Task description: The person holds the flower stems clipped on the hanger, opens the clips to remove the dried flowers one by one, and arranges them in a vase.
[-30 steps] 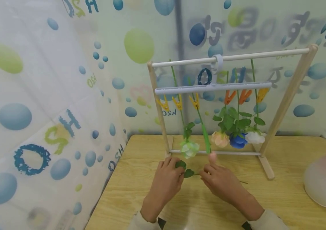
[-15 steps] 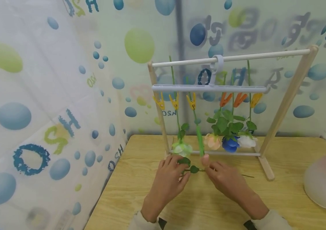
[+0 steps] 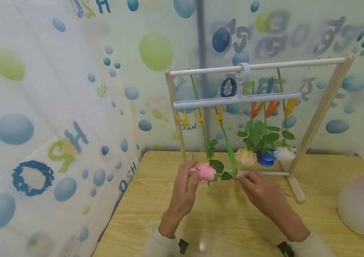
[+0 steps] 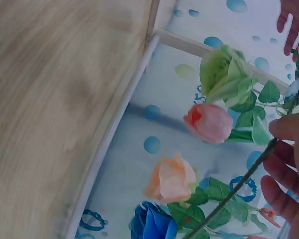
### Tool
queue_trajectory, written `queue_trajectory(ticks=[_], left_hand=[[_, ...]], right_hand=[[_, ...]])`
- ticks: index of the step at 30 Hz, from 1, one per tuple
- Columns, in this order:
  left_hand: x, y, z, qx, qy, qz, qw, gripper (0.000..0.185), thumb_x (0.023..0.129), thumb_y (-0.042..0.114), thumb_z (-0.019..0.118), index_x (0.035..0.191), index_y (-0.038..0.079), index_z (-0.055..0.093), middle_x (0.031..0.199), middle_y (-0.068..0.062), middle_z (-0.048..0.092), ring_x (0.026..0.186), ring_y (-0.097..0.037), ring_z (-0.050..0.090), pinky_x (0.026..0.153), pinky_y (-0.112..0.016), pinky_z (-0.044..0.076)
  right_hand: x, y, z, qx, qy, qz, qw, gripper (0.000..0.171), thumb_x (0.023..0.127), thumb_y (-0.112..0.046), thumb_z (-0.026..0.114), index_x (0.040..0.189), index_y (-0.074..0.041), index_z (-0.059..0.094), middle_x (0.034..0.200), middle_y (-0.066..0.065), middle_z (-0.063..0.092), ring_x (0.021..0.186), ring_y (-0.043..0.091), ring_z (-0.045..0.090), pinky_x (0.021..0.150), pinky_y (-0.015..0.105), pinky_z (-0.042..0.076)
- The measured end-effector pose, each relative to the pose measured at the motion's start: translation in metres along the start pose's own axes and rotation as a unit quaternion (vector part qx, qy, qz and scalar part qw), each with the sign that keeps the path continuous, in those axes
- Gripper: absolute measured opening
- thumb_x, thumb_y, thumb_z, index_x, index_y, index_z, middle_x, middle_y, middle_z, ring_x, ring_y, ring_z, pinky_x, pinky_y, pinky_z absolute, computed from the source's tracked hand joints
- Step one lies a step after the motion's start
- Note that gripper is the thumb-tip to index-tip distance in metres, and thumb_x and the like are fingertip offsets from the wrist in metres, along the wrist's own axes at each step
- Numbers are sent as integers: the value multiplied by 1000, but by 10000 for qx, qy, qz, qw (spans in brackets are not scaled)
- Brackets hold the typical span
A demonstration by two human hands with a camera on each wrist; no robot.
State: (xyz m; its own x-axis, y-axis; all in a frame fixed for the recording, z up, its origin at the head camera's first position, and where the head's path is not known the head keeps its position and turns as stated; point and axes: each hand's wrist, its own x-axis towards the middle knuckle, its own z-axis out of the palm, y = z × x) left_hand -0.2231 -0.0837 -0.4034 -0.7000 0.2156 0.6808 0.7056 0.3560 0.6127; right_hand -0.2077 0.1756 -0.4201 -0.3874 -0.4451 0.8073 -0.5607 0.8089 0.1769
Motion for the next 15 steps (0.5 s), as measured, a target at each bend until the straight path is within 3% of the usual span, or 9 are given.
queue_trajectory(ticks=[3,8,15], left_hand=[[8,-8,7,-437,344,-510,9972,35,106,16,39,138,8,49,131,-12,51,117,-26,50,91,-44,45],[26,-22,21,-500,703,-1387,9866,44,107,31,42,142,6,43,134,-16,47,122,-26,46,94,-47,43],[40,-36,38,-321,728,-1897,9786,54,98,30,57,143,3,41,140,-15,47,128,-32,45,105,-50,40]], right_hand=[[5,5,-4,-44,238,55,9997,42,108,-25,37,91,-8,71,78,6,63,64,21,61,41,29,43],[15,12,-12,-52,574,56,9983,35,106,-18,43,87,-6,70,78,8,64,62,23,59,41,32,41],[28,21,-21,-218,807,0,9965,34,104,-18,46,89,-3,72,78,12,66,62,29,60,45,39,49]])
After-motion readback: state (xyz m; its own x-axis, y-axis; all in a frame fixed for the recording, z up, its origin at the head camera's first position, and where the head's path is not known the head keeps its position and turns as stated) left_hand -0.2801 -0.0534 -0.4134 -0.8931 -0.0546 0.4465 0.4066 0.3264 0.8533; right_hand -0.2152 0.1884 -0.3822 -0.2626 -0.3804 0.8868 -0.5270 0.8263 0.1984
